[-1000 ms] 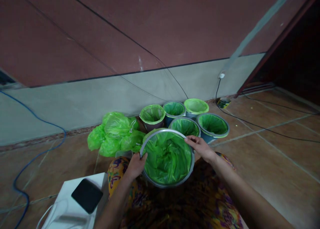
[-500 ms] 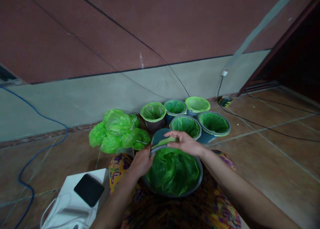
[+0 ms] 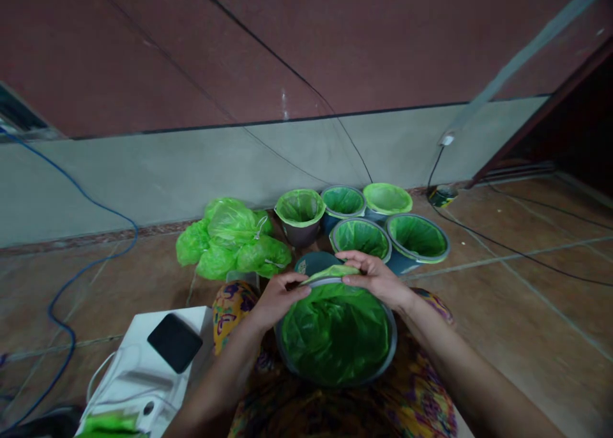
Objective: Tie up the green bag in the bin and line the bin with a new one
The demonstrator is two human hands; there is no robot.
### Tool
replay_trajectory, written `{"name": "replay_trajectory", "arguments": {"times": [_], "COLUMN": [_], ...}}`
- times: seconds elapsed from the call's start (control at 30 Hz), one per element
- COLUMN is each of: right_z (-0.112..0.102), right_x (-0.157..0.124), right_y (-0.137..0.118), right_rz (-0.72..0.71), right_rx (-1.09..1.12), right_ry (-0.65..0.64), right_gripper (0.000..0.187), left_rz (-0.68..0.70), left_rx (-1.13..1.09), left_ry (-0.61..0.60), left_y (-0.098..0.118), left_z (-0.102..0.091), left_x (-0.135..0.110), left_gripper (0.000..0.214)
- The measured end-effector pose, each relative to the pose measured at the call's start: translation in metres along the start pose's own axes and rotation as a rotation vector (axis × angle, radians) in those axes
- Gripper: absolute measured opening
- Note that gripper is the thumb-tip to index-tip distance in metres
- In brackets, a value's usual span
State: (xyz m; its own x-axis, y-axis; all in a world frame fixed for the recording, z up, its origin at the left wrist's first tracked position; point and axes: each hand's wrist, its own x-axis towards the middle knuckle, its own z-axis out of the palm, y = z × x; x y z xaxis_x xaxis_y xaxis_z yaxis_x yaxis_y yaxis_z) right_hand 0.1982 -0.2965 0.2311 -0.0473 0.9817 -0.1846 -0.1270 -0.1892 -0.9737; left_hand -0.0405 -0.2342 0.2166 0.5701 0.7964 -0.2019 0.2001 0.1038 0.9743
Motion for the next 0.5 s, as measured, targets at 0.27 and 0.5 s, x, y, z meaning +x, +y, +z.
{"name": "replay_trajectory", "arguments": {"times": [0.27,0.5], "right_z": [0.001,0.009], "right_x": [0.005,0.019], "right_y": [0.009,0.007], "right_rz": [0.058,0.028], "right_rx": [-0.039,-0.152], "right_ry": [0.064,0.065], "right_gripper": [0.051,0.041], "left_rz": [-0.126,-0.039], "left_rx": [-0.306,-0.099], "left_ry": [0.090,0.211], "left_y": [0.001,-0.001], "left_z": [0.016,0.025], "left_x": [0.005,0.012], "left_gripper": [0.028,0.026]}}
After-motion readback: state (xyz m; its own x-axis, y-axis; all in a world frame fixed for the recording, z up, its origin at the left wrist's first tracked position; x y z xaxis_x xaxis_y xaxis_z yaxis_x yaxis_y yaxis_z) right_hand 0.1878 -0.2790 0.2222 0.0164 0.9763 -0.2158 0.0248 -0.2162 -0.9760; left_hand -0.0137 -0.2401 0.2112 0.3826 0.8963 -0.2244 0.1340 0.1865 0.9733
